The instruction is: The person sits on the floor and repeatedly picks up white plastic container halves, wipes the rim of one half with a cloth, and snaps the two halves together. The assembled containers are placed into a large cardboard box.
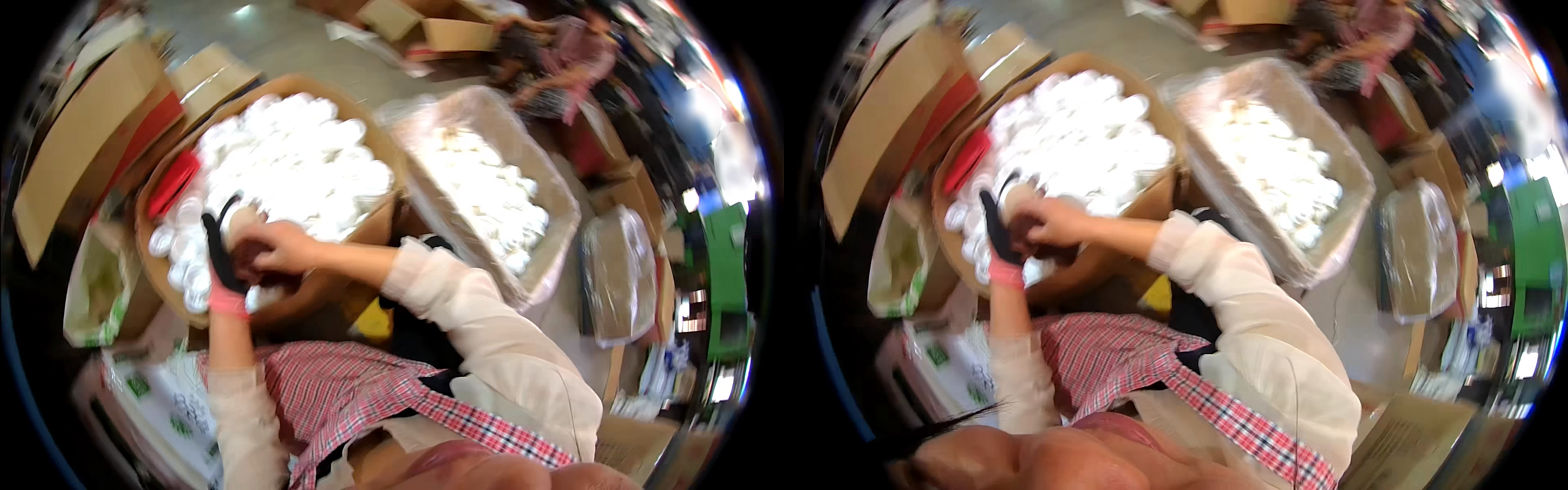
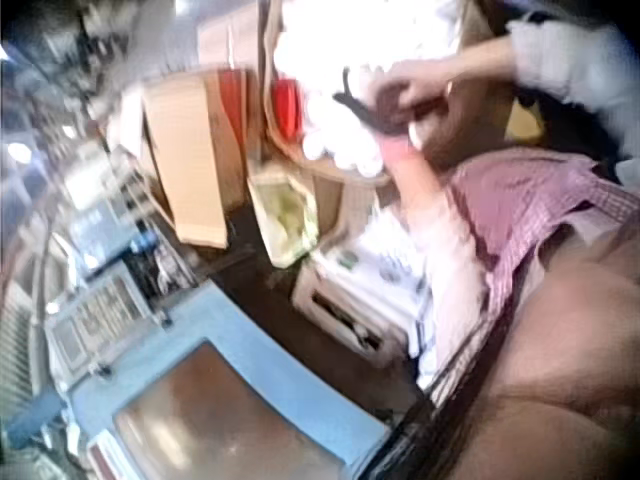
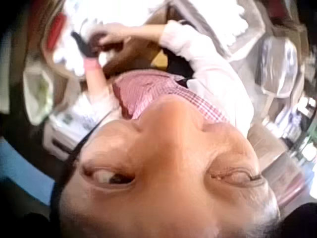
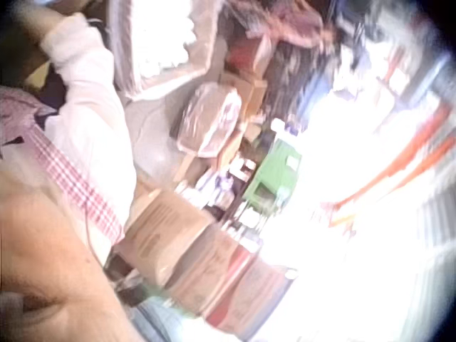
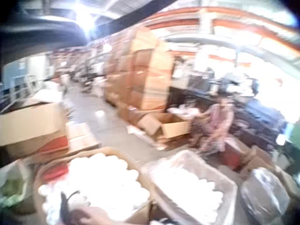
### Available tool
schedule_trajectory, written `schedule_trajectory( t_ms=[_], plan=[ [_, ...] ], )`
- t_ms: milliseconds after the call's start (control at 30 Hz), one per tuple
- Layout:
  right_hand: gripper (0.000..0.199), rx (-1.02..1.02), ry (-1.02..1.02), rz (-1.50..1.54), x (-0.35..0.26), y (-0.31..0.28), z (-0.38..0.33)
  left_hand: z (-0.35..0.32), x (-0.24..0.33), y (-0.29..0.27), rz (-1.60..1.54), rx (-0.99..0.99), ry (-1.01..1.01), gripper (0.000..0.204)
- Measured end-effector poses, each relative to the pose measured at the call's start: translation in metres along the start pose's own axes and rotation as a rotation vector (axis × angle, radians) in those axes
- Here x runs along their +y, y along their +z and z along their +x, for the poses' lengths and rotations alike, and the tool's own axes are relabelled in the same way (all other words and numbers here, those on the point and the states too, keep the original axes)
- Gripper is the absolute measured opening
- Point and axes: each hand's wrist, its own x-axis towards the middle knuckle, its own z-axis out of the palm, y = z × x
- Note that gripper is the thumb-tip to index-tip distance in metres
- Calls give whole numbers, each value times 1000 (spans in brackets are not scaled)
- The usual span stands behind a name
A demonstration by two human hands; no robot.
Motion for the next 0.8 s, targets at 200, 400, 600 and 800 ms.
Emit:
schedule_trajectory(
  t_ms=[200,400,600,800],
  plan=[
    [82,135,54,56,-11,-66,-79,-2,23,-38,458,354,581,56],
    [14,1031,544,-694,-69,-404,-225,-31,55,14,-142,260,472,69],
    [30,822,874,-1363,-144,-570,-314,-15,25,25,52,187,456,73],
    [28,248,485,-582,-61,-287,-132,-11,20,24,169,-98,500,60]
  ],
)
